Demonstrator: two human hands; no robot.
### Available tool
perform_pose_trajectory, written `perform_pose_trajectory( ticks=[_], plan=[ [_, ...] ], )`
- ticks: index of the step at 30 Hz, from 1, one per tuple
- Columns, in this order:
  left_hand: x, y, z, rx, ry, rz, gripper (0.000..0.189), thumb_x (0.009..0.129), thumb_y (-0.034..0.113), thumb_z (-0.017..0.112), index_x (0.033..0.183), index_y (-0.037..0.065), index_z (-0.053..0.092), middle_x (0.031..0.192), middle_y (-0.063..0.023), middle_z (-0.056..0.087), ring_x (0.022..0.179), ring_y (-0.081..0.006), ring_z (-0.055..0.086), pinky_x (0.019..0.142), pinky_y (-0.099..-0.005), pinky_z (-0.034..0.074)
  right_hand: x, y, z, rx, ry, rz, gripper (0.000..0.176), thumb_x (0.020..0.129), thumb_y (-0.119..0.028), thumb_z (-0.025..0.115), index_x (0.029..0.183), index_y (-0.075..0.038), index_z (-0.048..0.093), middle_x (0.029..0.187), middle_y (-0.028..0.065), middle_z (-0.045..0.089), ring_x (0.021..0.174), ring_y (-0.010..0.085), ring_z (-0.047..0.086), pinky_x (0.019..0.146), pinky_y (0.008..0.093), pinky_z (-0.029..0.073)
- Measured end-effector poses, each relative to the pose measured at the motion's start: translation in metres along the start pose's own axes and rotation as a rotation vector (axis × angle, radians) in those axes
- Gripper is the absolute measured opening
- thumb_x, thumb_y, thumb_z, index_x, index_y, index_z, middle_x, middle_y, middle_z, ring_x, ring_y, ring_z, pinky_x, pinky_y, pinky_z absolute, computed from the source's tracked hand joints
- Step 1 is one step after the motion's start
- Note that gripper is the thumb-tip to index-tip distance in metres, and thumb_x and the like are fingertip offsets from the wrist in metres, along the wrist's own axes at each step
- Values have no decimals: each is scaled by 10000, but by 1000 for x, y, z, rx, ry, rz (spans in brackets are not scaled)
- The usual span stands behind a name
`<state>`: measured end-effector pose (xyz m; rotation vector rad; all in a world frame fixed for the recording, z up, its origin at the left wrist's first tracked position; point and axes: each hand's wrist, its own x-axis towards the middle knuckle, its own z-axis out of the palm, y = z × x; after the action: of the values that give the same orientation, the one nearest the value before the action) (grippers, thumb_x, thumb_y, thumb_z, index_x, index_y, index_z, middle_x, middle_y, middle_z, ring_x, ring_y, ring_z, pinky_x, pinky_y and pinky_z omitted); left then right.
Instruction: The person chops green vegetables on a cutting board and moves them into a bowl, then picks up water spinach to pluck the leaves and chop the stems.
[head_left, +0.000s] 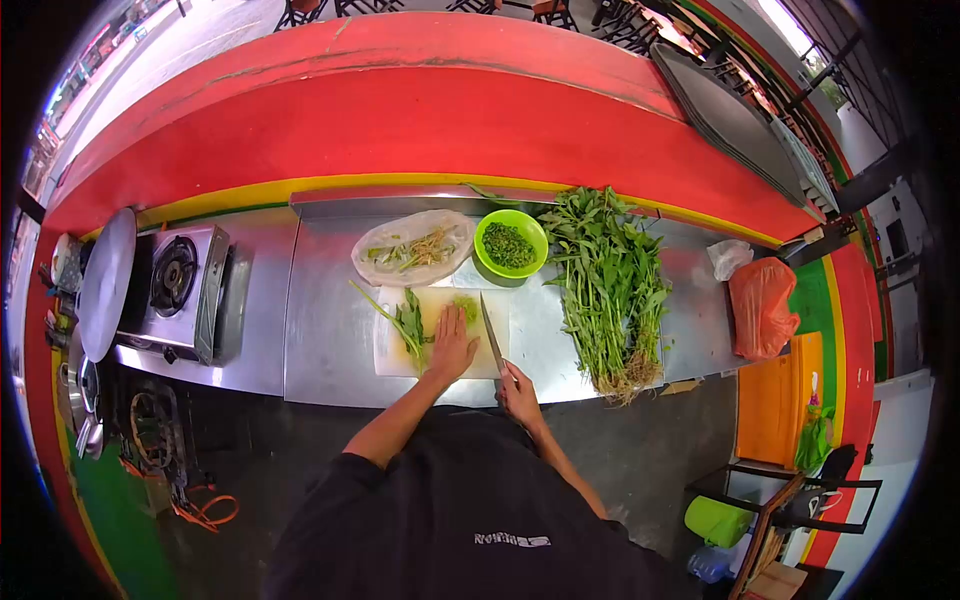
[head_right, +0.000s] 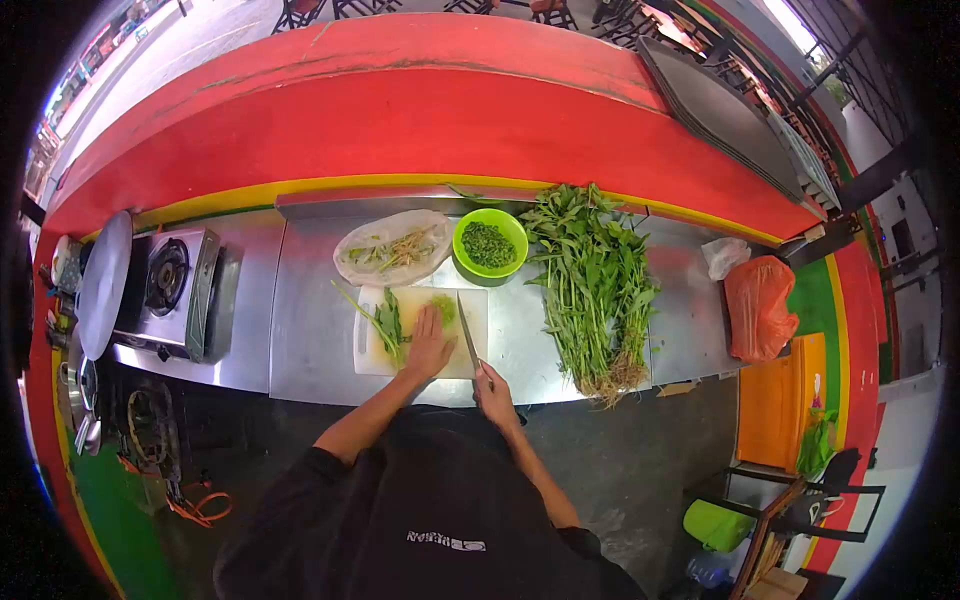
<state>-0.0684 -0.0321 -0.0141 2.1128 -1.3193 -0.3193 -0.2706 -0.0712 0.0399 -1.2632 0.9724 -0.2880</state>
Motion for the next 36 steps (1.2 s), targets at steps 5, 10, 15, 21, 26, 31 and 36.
perform_pose_trajectory(
  ticks=[5, 10, 15, 21, 26, 31, 36],
  plan=[
    [6, -1, -2, -298, 29, 67, 755, 916, 233, 706, 1533, -28, 356, 1614, -284, 286, 1493, -482, 264, 1222, -550, 258, 8, 8, 2, -304, 278, -240, 449, 1081, -318, 519, 1436, -50, 579, 725, 25, 621, 609, 106, 513, 575, 297, 444],
    [28, -18, -9, -107, 195, 68, 719, 938, 296, 700, 1517, 0, 394, 1579, -279, 355, 1489, -451, 302, 1227, -524, 268, 10, 11, 0, -450, 221, -196, 463, 1070, -337, 524, 1416, -36, 590, 867, 147, 709, 722, 160, 613, 698, 337, 516],
    [35, -27, -12, -122, 91, 156, 649, 974, 289, 661, 1501, -4, 422, 1525, -285, 436, 1456, -439, 371, 1216, -492, 301, 4, 1, -1, -474, 145, -195, 489, 1061, -368, 544, 1411, -31, 594, 996, 203, 742, 854, 207, 680, 829, 358, 541],
    [40, -30, -28, -367, -40, 157, 558, 979, 202, 647, 1461, -19, 471, 1444, -277, 530, 1359, -421, 498, 1160, -462, 394, 16, 9, -4, -443, 213, -256, 491, 1055, -369, 551, 1410, -34, 597, 924, 163, 736, 815, 193, 659, 799, 351, 536],
    [42, -37, -18, -210, -13, 191, 602, 977, 194, 624, 1511, 8, 419, 1520, -261, 460, 1427, -421, 423, 1202, -477, 331, 19, 14, -4, -260, 98, -84, 478, 1059, -375, 546, 1460, -115, 560, 753, 30, 596, 533, 94, 485, 476, 286, 410],
    [24, -14, -39, -113, -126, 200, 658, 956, 107, 544, 1579, 72, 336, 1646, -208, 299, 1527, -402, 271, 1248, -535, 213, -6, -28, -10, 351, -61, 319, 264, 1081, -384, 507, 1281, -215, 540, 706, -52, 402, 491, 32, 280, 404, 211, 219],
    [-5, 7, -48, 54, -222, 444, 792, 866, -5, 492, 1620, 133, 294, 1700, -63, 246, 1571, -340, 196, 1239, -593, 167, -13, -35, -15, 647, -228, 423, 134, 1106, -331, 444, 1156, -222, 506, 698, -55, 395, 473, 30, 281, 371, 189, 208]
  ],
)
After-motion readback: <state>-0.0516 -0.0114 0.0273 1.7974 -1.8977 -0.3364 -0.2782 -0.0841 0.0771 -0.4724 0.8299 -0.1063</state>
